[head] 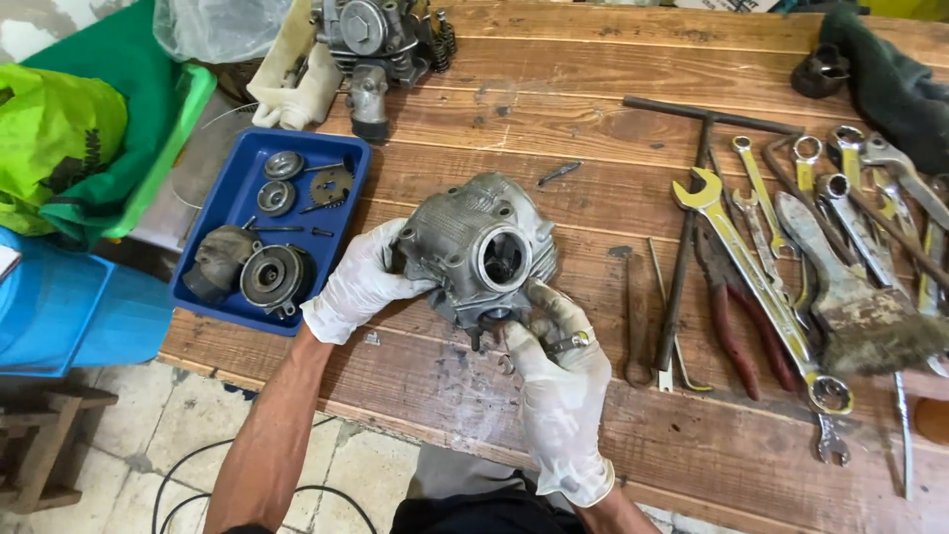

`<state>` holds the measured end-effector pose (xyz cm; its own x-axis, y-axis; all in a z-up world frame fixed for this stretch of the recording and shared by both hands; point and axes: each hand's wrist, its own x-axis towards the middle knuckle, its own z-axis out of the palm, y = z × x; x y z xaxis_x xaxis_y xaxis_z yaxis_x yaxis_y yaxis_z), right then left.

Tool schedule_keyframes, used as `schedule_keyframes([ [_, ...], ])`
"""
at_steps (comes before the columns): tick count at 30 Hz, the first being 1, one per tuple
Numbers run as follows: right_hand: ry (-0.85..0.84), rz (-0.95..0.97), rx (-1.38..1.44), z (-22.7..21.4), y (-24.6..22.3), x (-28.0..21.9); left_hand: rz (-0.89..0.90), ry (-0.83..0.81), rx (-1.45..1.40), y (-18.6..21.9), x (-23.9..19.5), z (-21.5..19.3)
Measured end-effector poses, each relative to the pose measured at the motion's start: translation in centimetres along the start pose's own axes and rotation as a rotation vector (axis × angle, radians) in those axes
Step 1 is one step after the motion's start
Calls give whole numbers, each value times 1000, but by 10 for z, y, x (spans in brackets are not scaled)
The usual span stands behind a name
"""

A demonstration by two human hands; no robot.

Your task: Cleaning a motorcycle cylinder head using a scraping tool and a cloth on a workbench.

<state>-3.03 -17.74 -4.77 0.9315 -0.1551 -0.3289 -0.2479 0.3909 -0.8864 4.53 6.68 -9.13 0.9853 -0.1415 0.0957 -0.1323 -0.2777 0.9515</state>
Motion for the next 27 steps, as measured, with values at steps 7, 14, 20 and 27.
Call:
schedule_keyframes([
  [7, -65, -76, -7, -10, 17, 4, -59, 1, -186, -4, -14, 9],
  [14, -68, -92, 187, -18, 57, -5, -146, -3, -96, 9, -17, 9],
  [20, -58, -67, 319, -21, 90, -14, -165, 10, 109, 12, -16, 12],
  [27, -92, -120, 289, -20, 85, -18, -141, -3, 131, 11, -17, 13],
])
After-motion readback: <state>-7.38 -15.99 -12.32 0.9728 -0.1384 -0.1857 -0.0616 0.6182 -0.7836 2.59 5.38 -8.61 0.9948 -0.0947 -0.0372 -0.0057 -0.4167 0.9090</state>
